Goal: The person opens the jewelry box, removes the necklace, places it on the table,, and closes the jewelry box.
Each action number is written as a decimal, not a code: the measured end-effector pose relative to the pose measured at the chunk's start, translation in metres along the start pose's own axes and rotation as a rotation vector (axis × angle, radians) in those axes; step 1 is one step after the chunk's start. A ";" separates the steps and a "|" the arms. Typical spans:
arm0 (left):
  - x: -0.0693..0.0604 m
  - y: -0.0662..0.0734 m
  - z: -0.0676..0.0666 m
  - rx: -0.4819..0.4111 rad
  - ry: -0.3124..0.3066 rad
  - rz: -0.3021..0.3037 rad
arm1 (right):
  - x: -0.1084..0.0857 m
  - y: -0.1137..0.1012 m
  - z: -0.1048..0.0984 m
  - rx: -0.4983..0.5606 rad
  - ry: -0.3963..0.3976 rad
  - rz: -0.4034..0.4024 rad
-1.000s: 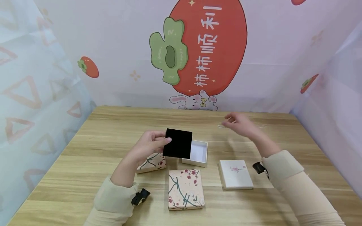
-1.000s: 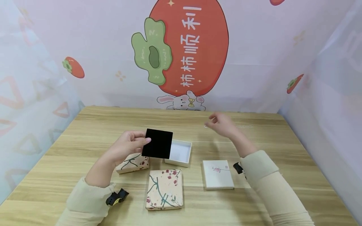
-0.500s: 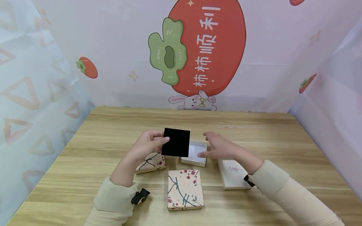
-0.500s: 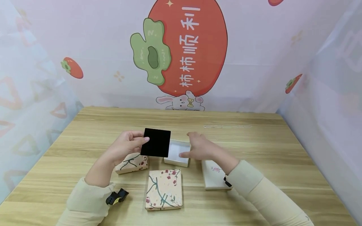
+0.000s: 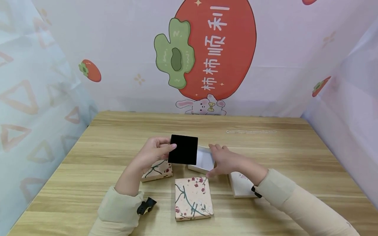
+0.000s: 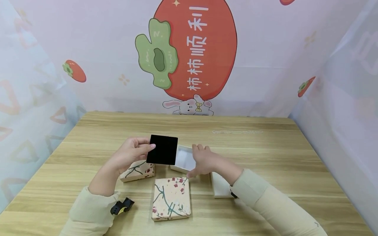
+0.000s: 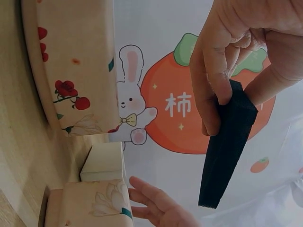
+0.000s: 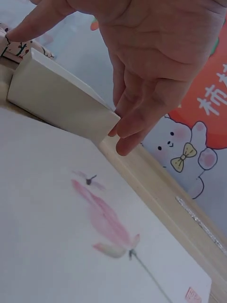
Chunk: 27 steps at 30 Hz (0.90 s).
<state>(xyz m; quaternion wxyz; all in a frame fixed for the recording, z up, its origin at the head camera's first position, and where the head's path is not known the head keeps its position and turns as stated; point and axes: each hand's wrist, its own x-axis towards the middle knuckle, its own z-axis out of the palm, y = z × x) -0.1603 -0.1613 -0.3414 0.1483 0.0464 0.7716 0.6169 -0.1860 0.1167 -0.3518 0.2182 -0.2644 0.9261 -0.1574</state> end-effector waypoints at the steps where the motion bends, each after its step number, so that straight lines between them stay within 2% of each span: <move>1: 0.000 0.000 0.000 0.000 0.001 0.000 | 0.000 0.000 0.000 -0.002 -0.004 -0.003; 12: -0.001 -0.001 0.000 0.012 0.006 0.002 | 0.004 -0.001 0.005 -0.015 -0.022 0.037; 19: -0.001 -0.001 0.000 0.013 0.009 0.010 | 0.009 -0.002 0.005 -0.038 0.025 -0.002; 23: -0.001 -0.002 -0.001 0.004 0.003 0.003 | 0.011 0.000 0.003 0.003 0.039 -0.032; 27: 0.000 -0.001 -0.002 -0.002 0.003 0.005 | 0.010 0.005 -0.003 0.072 0.109 -0.046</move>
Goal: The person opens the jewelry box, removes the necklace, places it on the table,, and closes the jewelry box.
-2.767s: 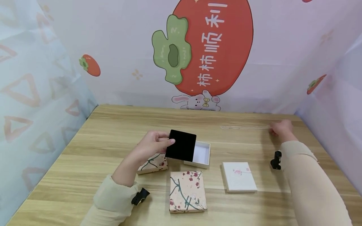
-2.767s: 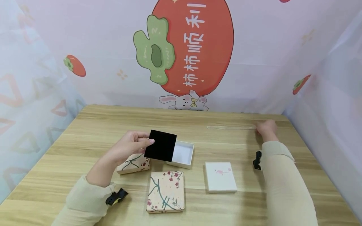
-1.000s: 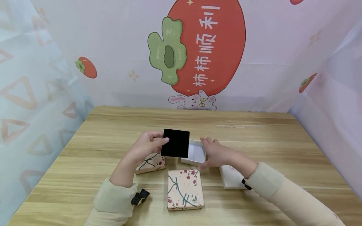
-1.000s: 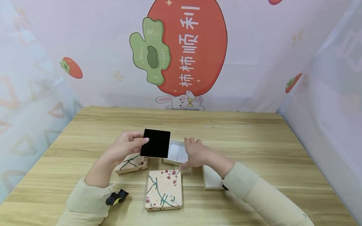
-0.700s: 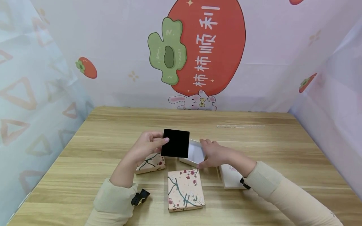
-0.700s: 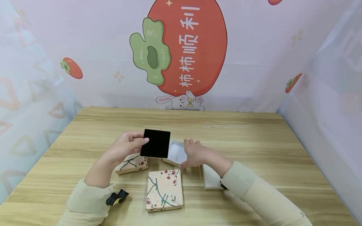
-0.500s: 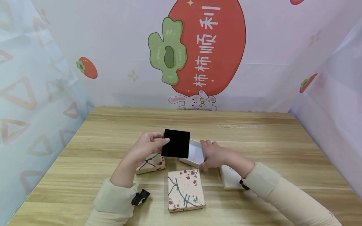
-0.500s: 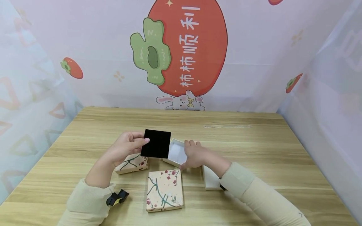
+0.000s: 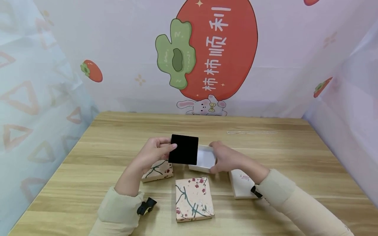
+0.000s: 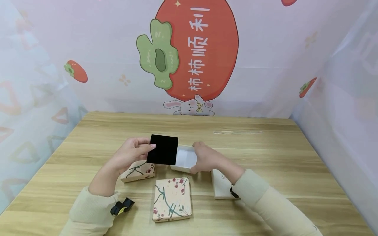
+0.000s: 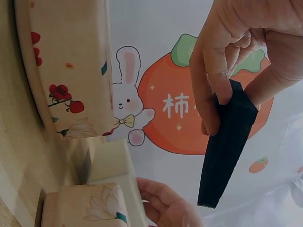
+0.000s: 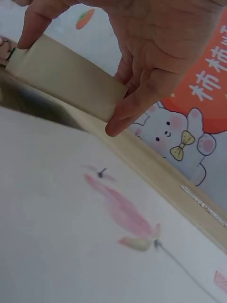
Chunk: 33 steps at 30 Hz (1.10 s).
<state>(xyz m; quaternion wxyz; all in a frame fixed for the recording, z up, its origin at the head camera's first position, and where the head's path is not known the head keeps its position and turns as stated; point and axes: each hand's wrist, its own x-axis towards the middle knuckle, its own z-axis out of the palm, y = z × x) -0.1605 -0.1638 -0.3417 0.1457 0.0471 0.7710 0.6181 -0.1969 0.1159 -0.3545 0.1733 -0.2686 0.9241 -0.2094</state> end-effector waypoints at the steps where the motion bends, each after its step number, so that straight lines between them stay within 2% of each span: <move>1: 0.000 0.001 0.000 0.000 0.000 0.003 | -0.001 0.001 -0.002 0.026 0.027 0.003; 6: 0.001 0.006 0.002 0.005 0.002 0.015 | -0.005 0.004 -0.011 0.241 0.146 -0.013; 10: 0.002 0.013 0.007 -0.008 0.001 0.037 | -0.009 0.005 -0.015 0.439 0.205 -0.032; 13: 0.002 0.019 0.011 -0.028 0.014 0.061 | -0.012 0.005 -0.017 0.539 0.235 -0.055; 18: 0.002 0.028 0.017 -0.087 0.039 0.100 | -0.018 0.001 -0.019 0.661 0.269 -0.110; 24: 0.001 0.032 0.023 -0.127 0.044 0.115 | -0.024 -0.004 -0.017 0.781 0.234 -0.215; 29: 0.000 0.034 0.025 -0.128 0.045 0.152 | -0.027 -0.004 -0.018 0.816 0.218 -0.270; 33: -0.003 0.037 0.028 -0.099 0.060 0.151 | -0.027 -0.001 -0.016 0.837 0.200 -0.302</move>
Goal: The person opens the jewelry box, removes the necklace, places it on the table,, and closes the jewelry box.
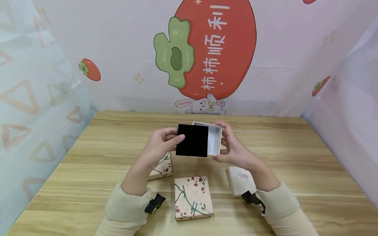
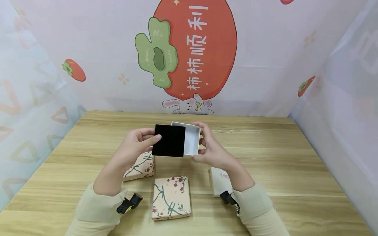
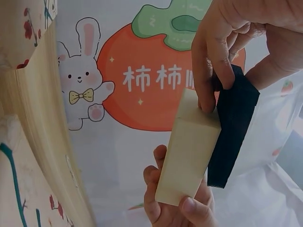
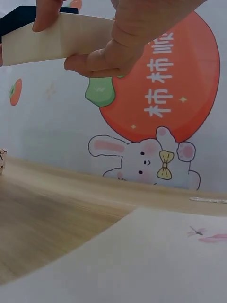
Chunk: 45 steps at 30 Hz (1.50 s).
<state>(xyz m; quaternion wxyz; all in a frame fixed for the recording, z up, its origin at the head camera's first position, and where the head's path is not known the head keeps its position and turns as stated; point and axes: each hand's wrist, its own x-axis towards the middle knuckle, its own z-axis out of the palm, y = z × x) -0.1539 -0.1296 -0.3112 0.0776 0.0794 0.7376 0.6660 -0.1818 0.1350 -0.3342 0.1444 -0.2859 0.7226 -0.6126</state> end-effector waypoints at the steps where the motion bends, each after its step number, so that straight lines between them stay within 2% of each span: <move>1: 0.000 0.001 0.001 0.001 0.000 0.001 | 0.000 0.000 0.000 0.006 -0.003 -0.002; 9: 0.000 0.007 0.005 0.036 0.040 0.007 | -0.002 -0.004 -0.001 0.048 0.024 -0.008; 14: 0.002 0.017 0.007 0.062 0.082 0.053 | -0.002 -0.009 0.000 0.071 0.047 -0.022; 18: 0.003 0.025 0.008 0.067 0.089 0.082 | -0.001 -0.012 0.001 0.098 0.043 -0.031; 28: -0.002 0.026 0.011 0.098 0.080 0.043 | -0.001 -0.013 0.000 0.142 -0.020 -0.047; 35: 0.000 0.027 0.017 0.203 0.112 0.065 | 0.000 -0.010 0.001 0.177 -0.033 -0.050; 42: 0.000 0.029 0.022 0.291 0.135 0.043 | 0.002 -0.010 0.004 0.153 -0.031 -0.046; 45: 0.001 0.031 0.023 0.344 0.149 0.052 | 0.001 -0.010 0.005 0.144 -0.024 -0.039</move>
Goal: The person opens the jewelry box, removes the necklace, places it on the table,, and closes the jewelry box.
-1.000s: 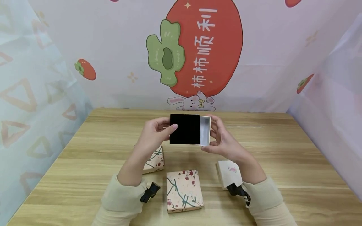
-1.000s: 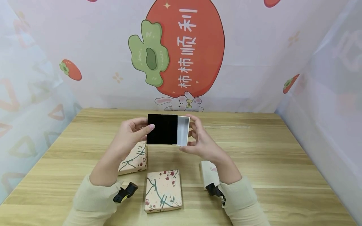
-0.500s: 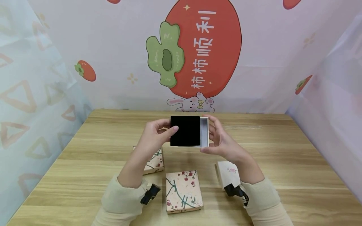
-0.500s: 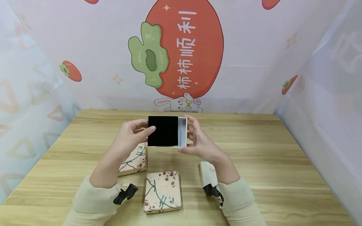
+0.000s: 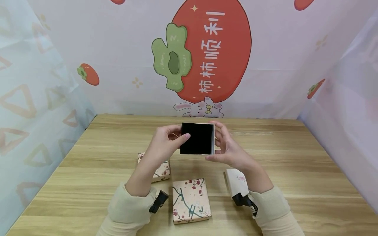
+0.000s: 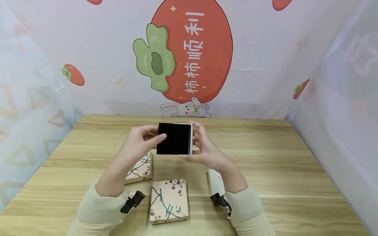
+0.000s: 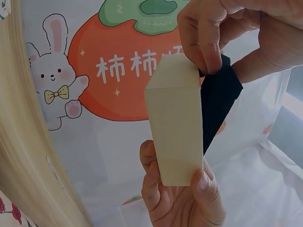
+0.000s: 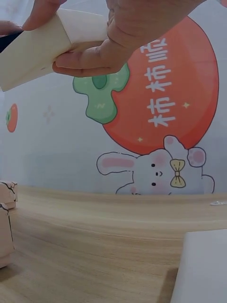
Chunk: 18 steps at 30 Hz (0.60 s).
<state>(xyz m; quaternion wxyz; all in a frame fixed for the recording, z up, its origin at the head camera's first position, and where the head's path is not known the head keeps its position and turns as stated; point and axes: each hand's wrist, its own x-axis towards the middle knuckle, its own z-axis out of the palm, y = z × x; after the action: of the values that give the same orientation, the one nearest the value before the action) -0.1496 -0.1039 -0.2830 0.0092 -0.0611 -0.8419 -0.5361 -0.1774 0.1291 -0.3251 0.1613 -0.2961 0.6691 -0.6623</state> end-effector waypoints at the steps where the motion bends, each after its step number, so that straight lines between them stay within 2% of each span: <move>1: 0.000 0.000 0.000 0.019 0.005 0.006 | 0.000 0.000 0.000 -0.002 0.002 0.002; 9: 0.000 0.007 0.003 0.101 0.034 0.034 | 0.000 -0.001 0.002 -0.005 0.000 -0.001; 18: -0.001 0.012 0.007 0.111 0.058 0.066 | 0.000 0.006 -0.004 0.033 -0.033 -0.007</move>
<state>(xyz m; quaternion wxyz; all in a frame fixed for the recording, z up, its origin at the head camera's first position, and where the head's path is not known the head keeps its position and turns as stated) -0.1473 -0.0927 -0.2757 0.0548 -0.0728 -0.8672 -0.4896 -0.1803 0.1319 -0.3305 0.1750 -0.3067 0.6542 -0.6688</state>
